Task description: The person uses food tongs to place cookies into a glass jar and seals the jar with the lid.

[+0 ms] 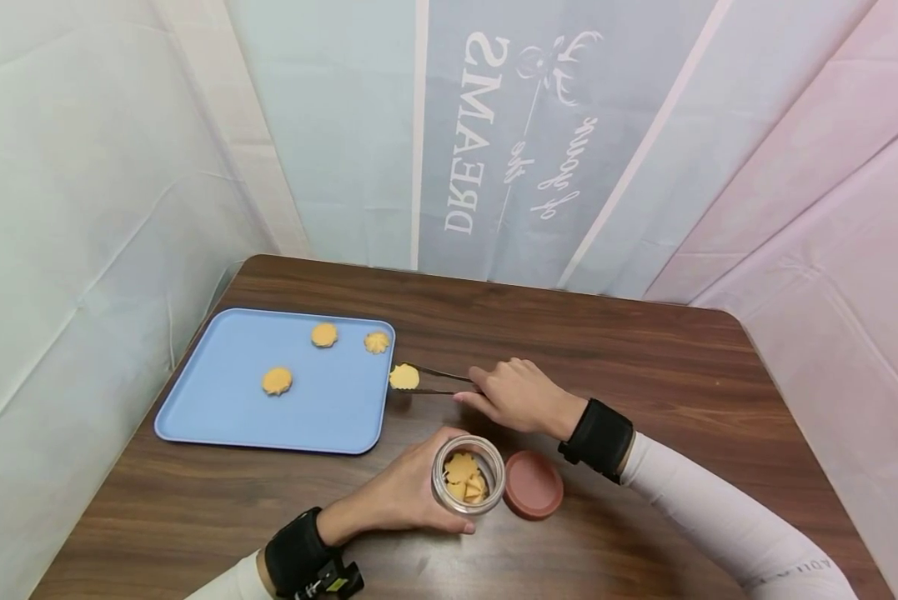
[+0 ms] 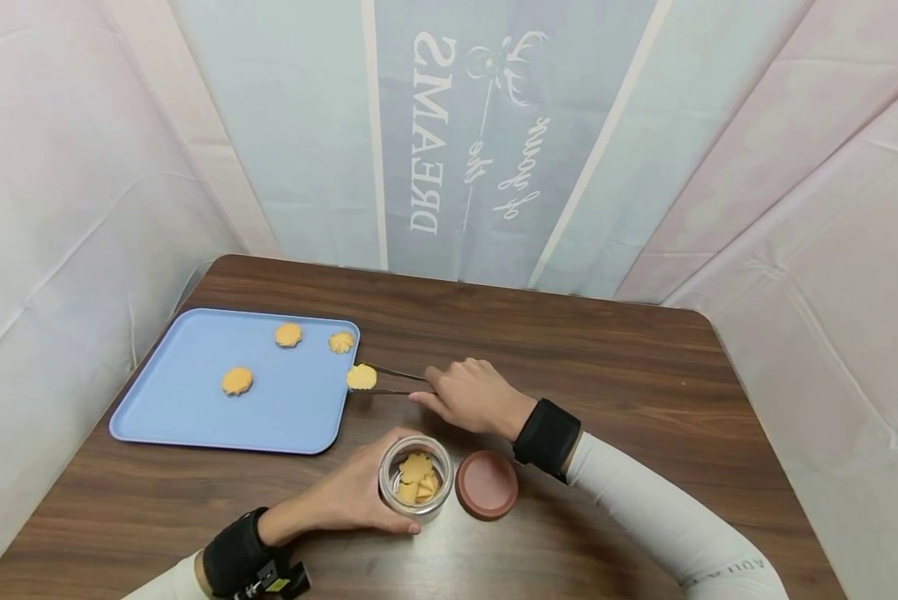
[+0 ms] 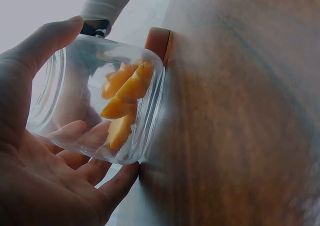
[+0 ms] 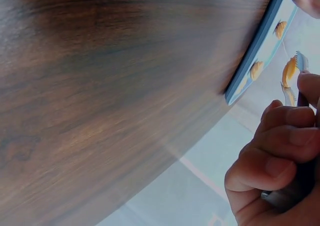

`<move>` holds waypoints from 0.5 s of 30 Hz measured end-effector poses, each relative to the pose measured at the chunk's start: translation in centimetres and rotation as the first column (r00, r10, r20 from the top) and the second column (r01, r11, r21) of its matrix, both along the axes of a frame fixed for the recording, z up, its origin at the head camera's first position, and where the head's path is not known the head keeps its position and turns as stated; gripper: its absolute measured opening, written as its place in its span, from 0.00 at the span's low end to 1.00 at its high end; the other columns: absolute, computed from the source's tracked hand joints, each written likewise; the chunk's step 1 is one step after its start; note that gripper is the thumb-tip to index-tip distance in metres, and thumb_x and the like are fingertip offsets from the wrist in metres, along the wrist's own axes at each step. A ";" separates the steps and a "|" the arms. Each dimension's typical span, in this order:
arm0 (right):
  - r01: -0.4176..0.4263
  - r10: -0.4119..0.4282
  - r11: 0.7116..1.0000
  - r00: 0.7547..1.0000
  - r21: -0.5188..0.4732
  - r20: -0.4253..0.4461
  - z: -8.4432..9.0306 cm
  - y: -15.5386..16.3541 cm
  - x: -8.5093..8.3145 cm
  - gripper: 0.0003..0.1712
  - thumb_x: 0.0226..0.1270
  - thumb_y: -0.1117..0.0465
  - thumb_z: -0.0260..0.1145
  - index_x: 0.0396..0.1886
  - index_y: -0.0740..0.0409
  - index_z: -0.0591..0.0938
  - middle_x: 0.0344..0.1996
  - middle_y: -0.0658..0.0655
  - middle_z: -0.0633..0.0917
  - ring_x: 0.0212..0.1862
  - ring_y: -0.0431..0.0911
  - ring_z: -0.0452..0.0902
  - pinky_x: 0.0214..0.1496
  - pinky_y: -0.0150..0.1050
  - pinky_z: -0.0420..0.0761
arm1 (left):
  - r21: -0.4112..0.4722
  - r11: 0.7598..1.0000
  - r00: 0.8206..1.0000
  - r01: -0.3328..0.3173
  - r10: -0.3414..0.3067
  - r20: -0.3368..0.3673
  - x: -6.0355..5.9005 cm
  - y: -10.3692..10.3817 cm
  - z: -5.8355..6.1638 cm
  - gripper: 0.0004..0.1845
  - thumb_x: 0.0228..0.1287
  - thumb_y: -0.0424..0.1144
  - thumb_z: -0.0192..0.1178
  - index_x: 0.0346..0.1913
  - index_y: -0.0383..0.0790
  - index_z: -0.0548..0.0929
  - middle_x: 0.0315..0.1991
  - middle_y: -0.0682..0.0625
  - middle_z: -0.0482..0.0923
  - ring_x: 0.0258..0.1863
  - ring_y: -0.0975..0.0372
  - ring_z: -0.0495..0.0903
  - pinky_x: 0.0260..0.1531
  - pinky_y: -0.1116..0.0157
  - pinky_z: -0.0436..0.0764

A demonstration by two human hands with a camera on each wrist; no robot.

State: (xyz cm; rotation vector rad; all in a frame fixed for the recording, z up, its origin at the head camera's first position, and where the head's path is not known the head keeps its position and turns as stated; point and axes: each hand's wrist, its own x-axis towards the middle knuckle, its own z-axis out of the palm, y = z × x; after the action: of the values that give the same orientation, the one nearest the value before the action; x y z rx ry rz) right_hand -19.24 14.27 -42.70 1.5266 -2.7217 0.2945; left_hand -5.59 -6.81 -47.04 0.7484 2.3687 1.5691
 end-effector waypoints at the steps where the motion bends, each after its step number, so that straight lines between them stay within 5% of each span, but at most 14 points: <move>1: 0.002 -0.002 1.000 1.000 0.002 0.001 0.1 0.1 0.0 0.22 0.81 0.43 0.61 0.28 0.49 0.72 0.12 0.43 0.65 0.14 0.36 0.59 0.20 0.33 0.57 | -0.001 1.000 1.000 -0.002 0.002 -0.001 0.0 0.0 0.0 0.49 0.46 0.48 0.86 0.70 0.48 0.69 0.62 0.53 0.81 0.59 0.62 0.81 0.64 0.61 0.78; 15: 0.016 -0.015 1.000 0.998 0.005 -0.060 0.8 2.1 0.7 0.23 0.80 0.43 0.63 0.27 0.48 0.71 0.12 0.42 0.60 0.13 0.36 0.55 0.21 0.33 0.51 | -0.017 1.000 1.000 -0.005 0.006 0.021 0.0 -0.1 0.0 0.52 0.47 0.51 0.86 0.73 0.46 0.68 0.62 0.53 0.81 0.60 0.61 0.80 0.64 0.60 0.78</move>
State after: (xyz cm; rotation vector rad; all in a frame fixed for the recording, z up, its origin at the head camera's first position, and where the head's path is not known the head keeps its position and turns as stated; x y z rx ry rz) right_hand -18.53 16.41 -41.93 1.4900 -2.6896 0.2374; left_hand -5.59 -6.90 -47.05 0.7191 2.3682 1.5492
